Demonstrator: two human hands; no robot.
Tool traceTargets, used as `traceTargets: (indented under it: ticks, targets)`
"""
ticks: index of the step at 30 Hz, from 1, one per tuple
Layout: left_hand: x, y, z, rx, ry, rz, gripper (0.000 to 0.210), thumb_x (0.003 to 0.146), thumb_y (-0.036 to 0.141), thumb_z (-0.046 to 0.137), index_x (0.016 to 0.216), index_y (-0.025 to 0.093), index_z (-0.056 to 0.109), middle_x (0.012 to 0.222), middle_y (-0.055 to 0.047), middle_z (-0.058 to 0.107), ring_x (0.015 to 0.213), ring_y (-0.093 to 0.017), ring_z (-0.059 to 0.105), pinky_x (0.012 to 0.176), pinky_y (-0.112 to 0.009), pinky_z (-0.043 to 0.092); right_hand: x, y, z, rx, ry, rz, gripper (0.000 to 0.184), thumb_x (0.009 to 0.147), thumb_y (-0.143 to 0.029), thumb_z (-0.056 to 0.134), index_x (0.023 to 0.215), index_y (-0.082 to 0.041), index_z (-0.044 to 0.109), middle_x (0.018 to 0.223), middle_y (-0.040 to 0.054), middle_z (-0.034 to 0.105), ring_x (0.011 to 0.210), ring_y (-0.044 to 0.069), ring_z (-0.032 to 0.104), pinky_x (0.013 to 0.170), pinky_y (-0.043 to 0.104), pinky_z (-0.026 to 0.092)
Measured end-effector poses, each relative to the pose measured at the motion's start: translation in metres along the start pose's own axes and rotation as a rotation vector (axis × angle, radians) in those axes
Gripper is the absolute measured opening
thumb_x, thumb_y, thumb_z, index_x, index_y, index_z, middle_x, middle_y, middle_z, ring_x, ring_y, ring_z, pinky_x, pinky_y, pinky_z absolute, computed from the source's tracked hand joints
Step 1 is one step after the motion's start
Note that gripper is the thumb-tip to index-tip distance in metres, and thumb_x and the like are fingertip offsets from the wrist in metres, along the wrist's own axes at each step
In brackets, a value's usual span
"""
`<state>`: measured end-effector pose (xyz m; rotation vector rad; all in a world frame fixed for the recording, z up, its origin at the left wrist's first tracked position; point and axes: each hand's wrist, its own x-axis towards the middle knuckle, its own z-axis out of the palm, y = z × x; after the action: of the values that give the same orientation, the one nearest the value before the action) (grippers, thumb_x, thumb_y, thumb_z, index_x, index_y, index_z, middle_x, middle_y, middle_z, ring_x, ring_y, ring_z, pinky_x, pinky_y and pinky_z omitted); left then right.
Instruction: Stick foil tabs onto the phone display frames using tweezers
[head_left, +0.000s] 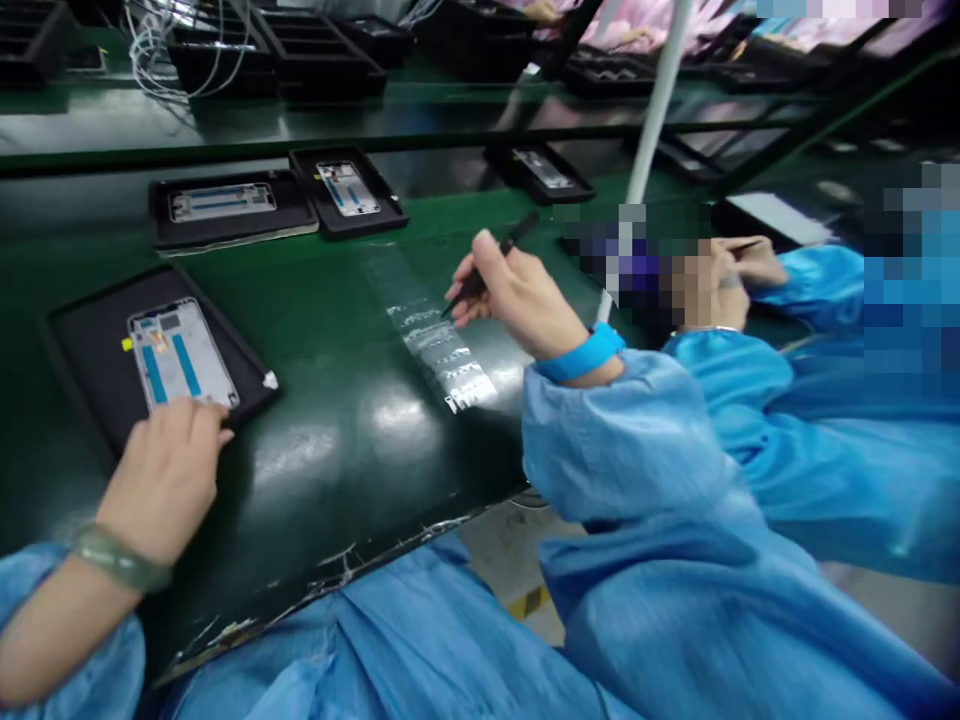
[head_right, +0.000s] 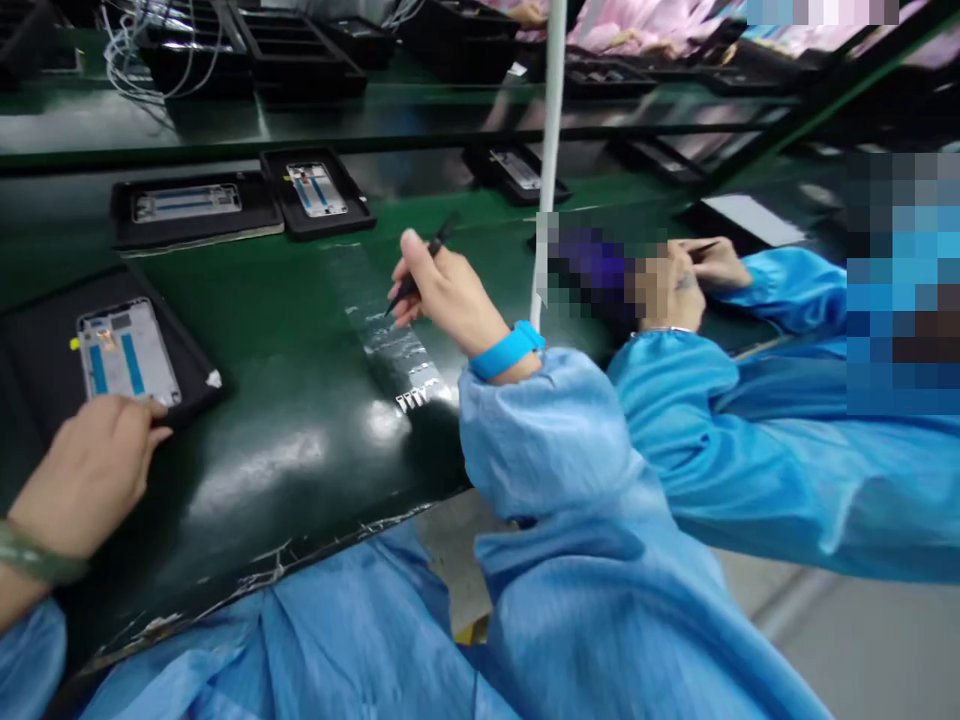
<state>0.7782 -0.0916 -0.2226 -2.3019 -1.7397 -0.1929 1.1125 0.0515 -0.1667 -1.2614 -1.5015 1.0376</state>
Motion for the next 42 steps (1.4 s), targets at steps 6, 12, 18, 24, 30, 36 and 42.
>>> traceTargets:
  ticks: [6, 12, 18, 24, 30, 36, 42]
  targets:
    - [-0.040, 0.084, -0.020, -0.043, -0.034, 0.361, 0.021, 0.089, 0.016, 0.040, 0.095, 0.015, 0.061, 0.083, -0.010, 0.059, 0.074, -0.024, 0.055, 0.065, -0.039, 0.045, -0.064, 0.052, -0.014, 0.073, 0.140, 0.125, 0.034, 0.068, -0.036, 0.075, 0.086, -0.020, 0.051, 0.066, -0.0020, 0.062, 0.059, 0.015, 0.068, 0.053, 0.026, 0.059]
    - [-0.027, 0.128, -0.042, -0.191, -0.094, 0.497, 0.023, 0.089, 0.025, 0.046, 0.099, 0.012, 0.062, 0.081, -0.009, 0.060, 0.070, -0.023, 0.058, 0.061, -0.038, 0.050, -0.087, 0.072, -0.026, 0.065, 0.243, 0.211, 0.034, 0.069, -0.037, 0.072, 0.086, -0.019, 0.050, 0.064, -0.0024, 0.061, 0.052, 0.013, 0.066, 0.048, 0.022, 0.057]
    - [0.065, 0.134, -0.020, -0.304, -0.094, 0.672, 0.044, 0.090, 0.045, 0.045, 0.122, 0.015, 0.053, 0.131, -0.014, 0.051, 0.124, -0.031, 0.044, 0.101, -0.050, 0.037, -0.084, 0.075, -0.022, 0.099, 0.203, 0.229, 0.032, 0.069, -0.032, 0.072, 0.088, -0.018, 0.050, 0.060, -0.0034, 0.061, 0.050, 0.013, 0.066, 0.047, 0.022, 0.057]
    - [0.115, 0.151, 0.016, -0.319, -0.151, 0.740, 0.050, 0.090, 0.057, 0.036, 0.131, 0.032, 0.048, 0.142, -0.010, 0.043, 0.134, -0.032, 0.032, 0.107, -0.061, 0.020, -0.079, 0.074, -0.022, 0.110, 0.185, 0.259, 0.024, 0.071, -0.022, 0.068, 0.086, -0.019, 0.050, 0.057, -0.0031, 0.062, 0.047, 0.013, 0.065, 0.046, 0.022, 0.057]
    - [0.115, 0.162, 0.021, -0.350, -0.179, 0.694, 0.046, 0.092, 0.053, 0.032, 0.125, 0.028, 0.054, 0.136, -0.012, 0.049, 0.126, -0.032, 0.042, 0.102, -0.063, 0.025, -0.072, 0.072, -0.023, 0.134, 0.165, 0.330, 0.020, 0.069, -0.012, 0.066, 0.080, -0.018, 0.051, 0.056, -0.0020, 0.064, 0.041, 0.012, 0.062, 0.041, 0.021, 0.055]
    - [0.114, 0.165, 0.023, -0.463, -0.190, 0.655, 0.040, 0.088, 0.048, 0.047, 0.119, 0.024, 0.058, 0.132, -0.015, 0.050, 0.126, -0.036, 0.040, 0.102, -0.067, 0.020, -0.059, 0.063, -0.019, 0.242, 0.163, 0.369, 0.013, 0.072, -0.012, 0.061, 0.079, -0.016, 0.051, 0.055, -0.0015, 0.063, 0.042, 0.009, 0.060, 0.042, 0.018, 0.054]
    - [0.112, 0.155, 0.011, -0.752, -0.175, 0.492, 0.031, 0.085, 0.039, 0.055, 0.110, 0.022, 0.059, 0.123, -0.010, 0.055, 0.117, -0.026, 0.049, 0.106, -0.052, 0.030, -0.059, 0.044, -0.001, 0.439, 0.167, 0.256, 0.016, 0.075, -0.023, 0.062, 0.085, -0.019, 0.050, 0.062, -0.0046, 0.064, 0.046, 0.005, 0.060, 0.048, 0.014, 0.053]
